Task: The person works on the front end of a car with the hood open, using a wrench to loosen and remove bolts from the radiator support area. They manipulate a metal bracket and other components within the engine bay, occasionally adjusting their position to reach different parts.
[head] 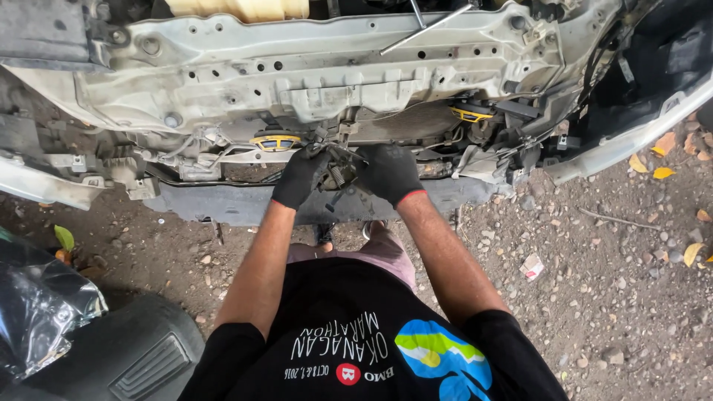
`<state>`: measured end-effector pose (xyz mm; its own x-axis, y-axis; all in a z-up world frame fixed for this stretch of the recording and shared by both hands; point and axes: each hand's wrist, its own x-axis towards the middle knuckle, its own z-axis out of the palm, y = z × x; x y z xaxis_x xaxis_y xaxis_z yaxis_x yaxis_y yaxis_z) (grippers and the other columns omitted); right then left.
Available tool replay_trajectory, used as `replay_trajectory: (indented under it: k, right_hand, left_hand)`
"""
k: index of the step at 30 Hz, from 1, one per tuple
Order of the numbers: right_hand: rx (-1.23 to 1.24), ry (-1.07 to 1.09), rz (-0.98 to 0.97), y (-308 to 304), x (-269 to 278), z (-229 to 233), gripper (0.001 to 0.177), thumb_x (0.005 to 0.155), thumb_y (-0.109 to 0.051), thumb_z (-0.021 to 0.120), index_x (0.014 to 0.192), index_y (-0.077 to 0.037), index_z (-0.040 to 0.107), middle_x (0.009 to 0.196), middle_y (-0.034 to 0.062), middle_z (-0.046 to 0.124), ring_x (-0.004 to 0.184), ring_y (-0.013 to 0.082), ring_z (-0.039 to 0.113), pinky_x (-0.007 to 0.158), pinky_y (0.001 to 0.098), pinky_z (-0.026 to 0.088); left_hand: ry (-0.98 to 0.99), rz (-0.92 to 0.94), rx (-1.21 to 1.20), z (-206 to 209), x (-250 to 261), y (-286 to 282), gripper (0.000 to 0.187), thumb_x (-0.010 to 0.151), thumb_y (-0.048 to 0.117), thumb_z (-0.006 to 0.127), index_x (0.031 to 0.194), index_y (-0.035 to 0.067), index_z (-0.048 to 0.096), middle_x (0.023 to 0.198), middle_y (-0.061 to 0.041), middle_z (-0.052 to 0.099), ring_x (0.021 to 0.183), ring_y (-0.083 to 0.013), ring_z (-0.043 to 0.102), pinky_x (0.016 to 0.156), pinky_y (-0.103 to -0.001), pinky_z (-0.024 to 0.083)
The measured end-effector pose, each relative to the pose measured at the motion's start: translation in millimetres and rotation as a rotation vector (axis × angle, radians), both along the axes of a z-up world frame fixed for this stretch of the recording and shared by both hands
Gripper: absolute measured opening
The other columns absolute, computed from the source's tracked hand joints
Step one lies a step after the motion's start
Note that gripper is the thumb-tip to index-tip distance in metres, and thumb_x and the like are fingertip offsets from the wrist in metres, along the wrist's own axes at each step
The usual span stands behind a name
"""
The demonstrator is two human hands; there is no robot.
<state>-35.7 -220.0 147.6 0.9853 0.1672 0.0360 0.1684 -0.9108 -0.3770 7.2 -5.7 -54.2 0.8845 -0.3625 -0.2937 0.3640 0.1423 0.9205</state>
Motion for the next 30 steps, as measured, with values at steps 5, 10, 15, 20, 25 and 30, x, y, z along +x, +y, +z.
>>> replay_trajectory:
  k: [5,10,15,20,25,30]
  right_hand:
    - [0.077,0.114,-0.101,7,-10,18,0.02,0.088,-0.037,0.071,0.097,-0.02,0.076,0.078,0.0109,0.073,0.071,0.0332,0.072,0.063,0.0472,0.056]
    - [0.033,0.066,-0.107,7,-19,15,0.016,0.091,-0.031,0.068,0.098,-0.02,0.076,0.078,0.0093,0.072,0.073,0.0318,0.072,0.062,0.0466,0.056]
    - [-0.024,0.035,-0.083,10,-21,13,0.017,0.087,-0.036,0.072,0.091,-0.021,0.077,0.08,0.0103,0.072,0.072,0.0323,0.071,0.06,0.0472,0.055]
    - [-0.186,-0.029,0.073,11,-23,1,0.019,0.082,-0.036,0.073,0.085,-0.017,0.076,0.079,0.0109,0.071,0.07,0.0314,0.071,0.06,0.0472,0.055]
    - [-0.169,0.085,0.107,10,-25,-7,0.012,0.079,-0.027,0.07,0.083,-0.018,0.076,0.079,0.0105,0.072,0.073,0.0317,0.072,0.059,0.048,0.055]
    - [-0.093,0.056,0.149,16,-33,-14,0.012,0.082,-0.023,0.066,0.085,-0.017,0.076,0.077,0.0128,0.073,0.073,0.0348,0.071,0.061,0.0498,0.055]
  left_hand:
    - [0.115,0.061,-0.063,14,-7,-8,0.026,0.101,0.012,0.064,0.125,0.003,0.07,0.115,-0.001,0.073,0.103,-0.0116,0.063,0.092,-0.028,0.05]
    - [0.162,0.117,-0.203,31,-9,-12,0.025,0.1,0.013,0.063,0.123,0.004,0.07,0.115,0.0,0.072,0.105,-0.0107,0.065,0.093,-0.027,0.051]
    - [-0.021,0.017,0.041,47,-14,-11,0.022,0.104,0.012,0.064,0.122,0.003,0.072,0.112,-0.004,0.072,0.1,-0.0108,0.063,0.09,-0.028,0.051]
    - [-0.04,0.062,-0.107,32,-28,-8,0.026,0.098,0.003,0.06,0.123,0.005,0.068,0.114,-0.003,0.072,0.102,-0.0123,0.066,0.091,-0.029,0.053]
    - [0.033,0.094,-0.321,5,-37,-7,0.028,0.1,-0.003,0.056,0.124,0.002,0.069,0.12,-0.005,0.071,0.11,-0.015,0.066,0.099,-0.03,0.053]
    - [0.136,0.207,-0.383,0,-43,-9,0.034,0.095,-0.005,0.054,0.124,0.003,0.069,0.119,-0.005,0.073,0.111,-0.0161,0.068,0.098,-0.031,0.054]
